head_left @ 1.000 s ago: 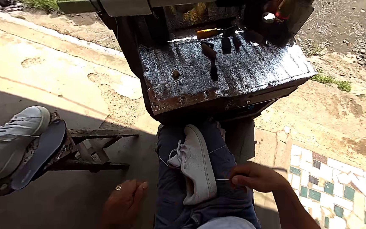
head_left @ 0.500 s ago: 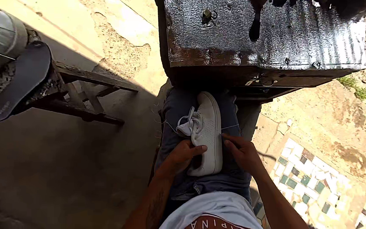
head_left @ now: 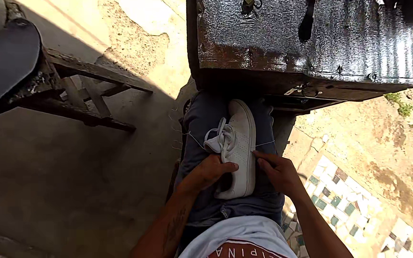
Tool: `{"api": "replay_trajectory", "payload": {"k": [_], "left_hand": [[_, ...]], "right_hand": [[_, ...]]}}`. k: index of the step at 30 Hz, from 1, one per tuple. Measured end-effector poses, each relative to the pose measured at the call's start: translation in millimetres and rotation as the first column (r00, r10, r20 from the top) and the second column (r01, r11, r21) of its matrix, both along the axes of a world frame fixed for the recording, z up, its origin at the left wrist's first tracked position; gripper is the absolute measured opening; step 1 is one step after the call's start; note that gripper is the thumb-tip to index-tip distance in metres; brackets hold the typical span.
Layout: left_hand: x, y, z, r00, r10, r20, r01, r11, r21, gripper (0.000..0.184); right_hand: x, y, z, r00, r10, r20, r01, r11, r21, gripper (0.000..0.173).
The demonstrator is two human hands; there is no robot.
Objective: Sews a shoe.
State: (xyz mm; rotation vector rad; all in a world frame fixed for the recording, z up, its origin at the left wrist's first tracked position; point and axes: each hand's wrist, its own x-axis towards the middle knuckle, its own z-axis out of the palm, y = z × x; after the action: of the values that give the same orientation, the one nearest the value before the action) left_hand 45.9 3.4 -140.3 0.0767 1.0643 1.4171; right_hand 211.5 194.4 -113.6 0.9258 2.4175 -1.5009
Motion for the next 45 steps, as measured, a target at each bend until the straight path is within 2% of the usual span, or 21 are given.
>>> {"api": "replay_trajectory", "payload": {"k": [5,9,13,16,19,26,29,31,32,33,35,37,39,41,42,45], "left_hand": [[2,2,2,1.000,0.016,0.007,-0.016,1.000,-0.009,0.031],[3,4,3,1.000,-0.006,-0.022,0.006,1.000,-0.017,0.028],[1,7,2,0.996,-0.089,-0.021,0.089,0.996,-0.016,0.029],[1,7,-3,0.995,-0.102,0.001,0.102,0.995,0.010,0.028],[-1,6,-10,0.996,-0.089,0.011,0.089,0.995,0.039,0.030],[-13,5,-17,0.992,-0.128,0.008,0.127,0.988,0.085,0.031],[-10,3,-15,0.991,-0.133,-0.031,0.135,0.983,0.120,0.029],[-3,-5,-5,0.977,-0.117,-0.180,0.142,0.982,0.128,0.032],[2,-14,1,0.939,-0.117,-0.323,0.156,0.983,0.098,0.035],[9,-27,5,0.839,-0.113,-0.532,0.152,0.988,0.030,0.035],[18,-55,7,0.461,-0.087,-0.883,0.036,0.996,-0.079,0.030],[18,-69,6,0.083,-0.116,-0.990,-0.090,0.988,-0.124,0.027],[21,-61,8,-0.154,-0.140,-0.978,-0.118,0.985,-0.123,0.028],[29,-35,11,-0.274,-0.190,-0.943,-0.111,0.980,-0.165,0.028],[34,-20,11,-0.272,-0.245,-0.931,-0.126,0.968,-0.218,0.026],[35,16,14,-0.139,-0.502,-0.853,-0.211,0.857,-0.470,0.014]], "right_hand": [[-2,1,4,0.999,0.034,0.042,-0.036,0.998,0.054,0.031],[-20,12,28,0.951,0.203,0.232,-0.249,0.950,0.190,0.033],[-59,39,55,0.774,0.431,0.465,-0.523,0.848,0.085,0.029],[-82,53,55,0.634,0.557,0.537,-0.658,0.753,-0.003,0.026],[-96,51,52,0.561,0.590,0.580,-0.699,0.713,-0.050,0.029],[-114,23,38,0.522,0.583,0.622,-0.728,0.685,-0.030,0.031],[-112,39,36,0.543,0.638,0.546,-0.731,0.679,-0.066,0.029],[-108,58,31,0.569,0.690,0.447,-0.749,0.659,-0.064,0.028],[-103,64,29,0.577,0.708,0.407,-0.763,0.645,-0.041,0.027],[-98,69,29,0.577,0.722,0.382,-0.777,0.630,-0.015,0.027],[-89,73,30,0.582,0.726,0.365,-0.786,0.617,0.026,0.027],[-82,76,29,0.592,0.717,0.369,-0.781,0.623,0.043,0.029],[-78,74,28,0.606,0.700,0.377,-0.768,0.639,0.048,0.032],[-78,72,29,0.621,0.687,0.377,-0.755,0.653,0.056,0.034],[-78,70,29,0.624,0.685,0.376,-0.752,0.657,0.052,0.035],[-78,67,31,0.630,0.685,0.366,-0.748,0.661,0.049,0.038]]}}
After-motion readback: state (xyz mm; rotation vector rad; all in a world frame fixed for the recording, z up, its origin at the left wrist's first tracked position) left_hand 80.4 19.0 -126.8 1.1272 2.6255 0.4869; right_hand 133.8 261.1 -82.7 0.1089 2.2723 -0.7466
